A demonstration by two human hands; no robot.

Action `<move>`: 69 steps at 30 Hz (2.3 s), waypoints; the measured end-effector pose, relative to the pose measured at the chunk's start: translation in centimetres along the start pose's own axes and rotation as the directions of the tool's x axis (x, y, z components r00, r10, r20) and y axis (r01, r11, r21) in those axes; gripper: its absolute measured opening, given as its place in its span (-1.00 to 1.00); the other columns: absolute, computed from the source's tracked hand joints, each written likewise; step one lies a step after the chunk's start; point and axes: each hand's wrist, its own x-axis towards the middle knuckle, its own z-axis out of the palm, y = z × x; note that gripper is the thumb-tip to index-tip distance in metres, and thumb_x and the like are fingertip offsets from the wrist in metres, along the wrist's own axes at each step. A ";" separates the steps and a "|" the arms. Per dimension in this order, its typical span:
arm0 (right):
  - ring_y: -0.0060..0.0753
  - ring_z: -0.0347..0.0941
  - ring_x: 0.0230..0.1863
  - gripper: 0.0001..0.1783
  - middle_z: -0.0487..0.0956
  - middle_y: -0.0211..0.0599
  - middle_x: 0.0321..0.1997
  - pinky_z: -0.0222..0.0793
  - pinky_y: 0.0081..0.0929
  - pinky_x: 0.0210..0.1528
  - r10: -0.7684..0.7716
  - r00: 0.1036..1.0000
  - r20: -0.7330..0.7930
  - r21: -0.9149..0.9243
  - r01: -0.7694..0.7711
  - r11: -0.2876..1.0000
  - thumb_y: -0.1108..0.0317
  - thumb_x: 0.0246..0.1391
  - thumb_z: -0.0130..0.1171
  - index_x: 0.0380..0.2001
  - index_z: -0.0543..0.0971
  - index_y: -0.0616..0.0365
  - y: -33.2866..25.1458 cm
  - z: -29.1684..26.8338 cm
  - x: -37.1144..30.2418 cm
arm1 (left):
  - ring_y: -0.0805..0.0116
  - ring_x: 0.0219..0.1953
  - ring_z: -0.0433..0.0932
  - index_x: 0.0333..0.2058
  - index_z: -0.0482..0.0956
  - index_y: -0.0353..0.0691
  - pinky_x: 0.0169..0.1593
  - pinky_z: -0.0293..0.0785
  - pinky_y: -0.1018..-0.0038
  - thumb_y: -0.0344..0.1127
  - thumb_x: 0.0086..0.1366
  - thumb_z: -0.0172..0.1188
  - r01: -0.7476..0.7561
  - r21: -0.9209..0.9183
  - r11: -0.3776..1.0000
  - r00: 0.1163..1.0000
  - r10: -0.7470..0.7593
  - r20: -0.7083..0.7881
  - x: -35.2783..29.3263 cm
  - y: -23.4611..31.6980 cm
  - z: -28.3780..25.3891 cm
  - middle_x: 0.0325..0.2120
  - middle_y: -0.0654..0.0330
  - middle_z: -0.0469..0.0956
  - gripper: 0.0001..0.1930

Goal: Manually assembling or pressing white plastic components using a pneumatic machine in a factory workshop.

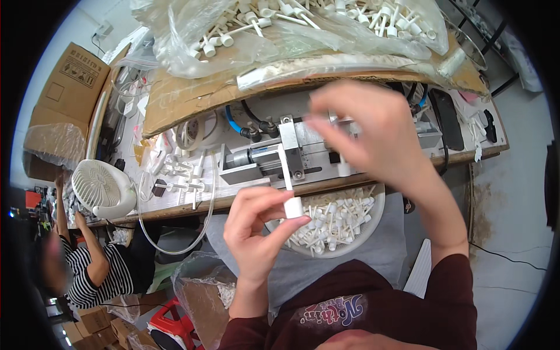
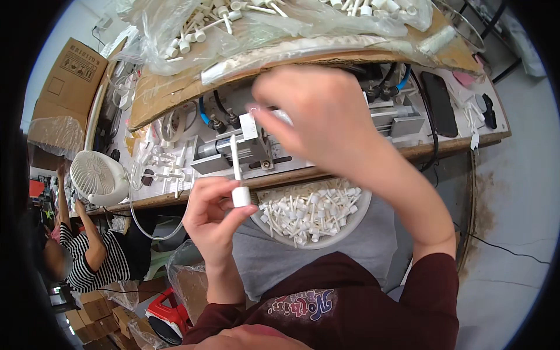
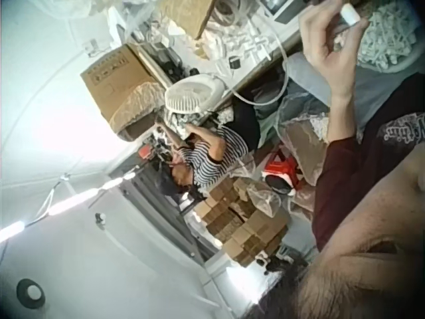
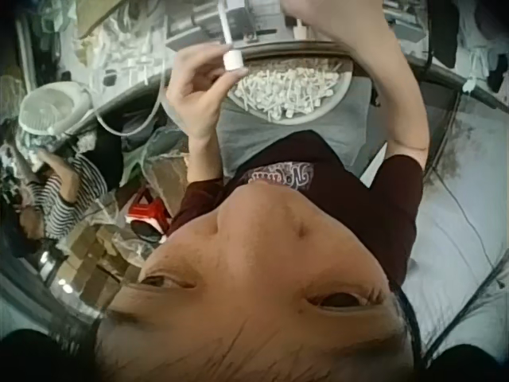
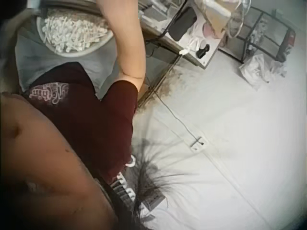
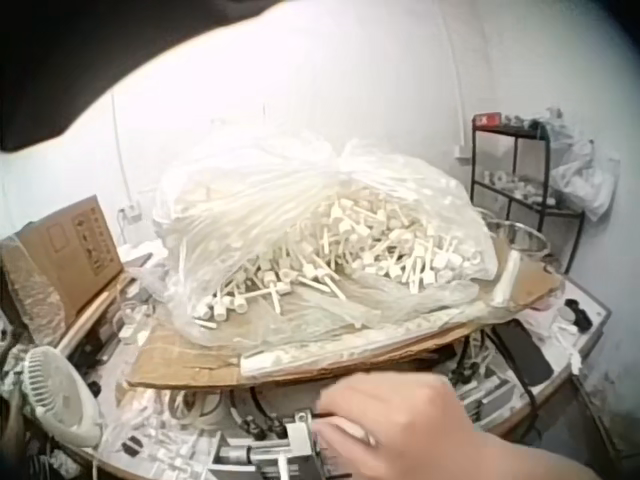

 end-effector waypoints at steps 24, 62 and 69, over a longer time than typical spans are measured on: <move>0.02 0.28 0.34 -0.40 0.39 -0.04 0.33 0.23 0.16 0.29 0.099 0.917 0.387 -0.272 0.011 0.962 -0.03 0.20 0.06 0.25 0.49 -0.03 4.0 15.0 20.4 | 0.42 -0.27 0.61 -0.17 0.73 -0.30 -0.26 0.61 0.54 -0.55 -0.04 0.53 -0.121 0.277 0.953 0.989 0.091 0.118 -2.0 -1.7 1.8 -0.14 0.09 0.62 -0.62; -0.64 0.57 -0.14 -0.64 0.72 -0.40 -0.10 0.46 -0.59 -0.07 0.289 0.955 -0.069 0.250 -0.264 0.932 0.29 0.23 0.27 0.09 0.66 0.01 16.1 -6.5 2.8 | 0.29 -0.39 0.67 -0.21 0.69 -0.31 -0.30 0.56 0.43 -0.42 0.06 0.42 -0.501 0.727 0.470 0.863 0.210 0.459 3.3 -4.0 7.1 0.00 0.12 0.65 -0.72; -0.65 0.54 -0.09 -0.59 0.70 -0.35 -0.11 0.41 -0.63 0.02 0.421 0.901 -0.104 0.443 -0.337 0.831 0.29 0.25 0.26 0.14 0.61 0.15 12.4 -6.5 0.2 | 0.30 -0.50 0.62 -0.21 0.72 -0.23 -0.36 0.54 0.45 -0.38 0.06 0.43 -0.459 0.736 0.497 0.887 0.207 0.414 3.7 -4.3 7.3 -0.02 0.22 0.68 -0.72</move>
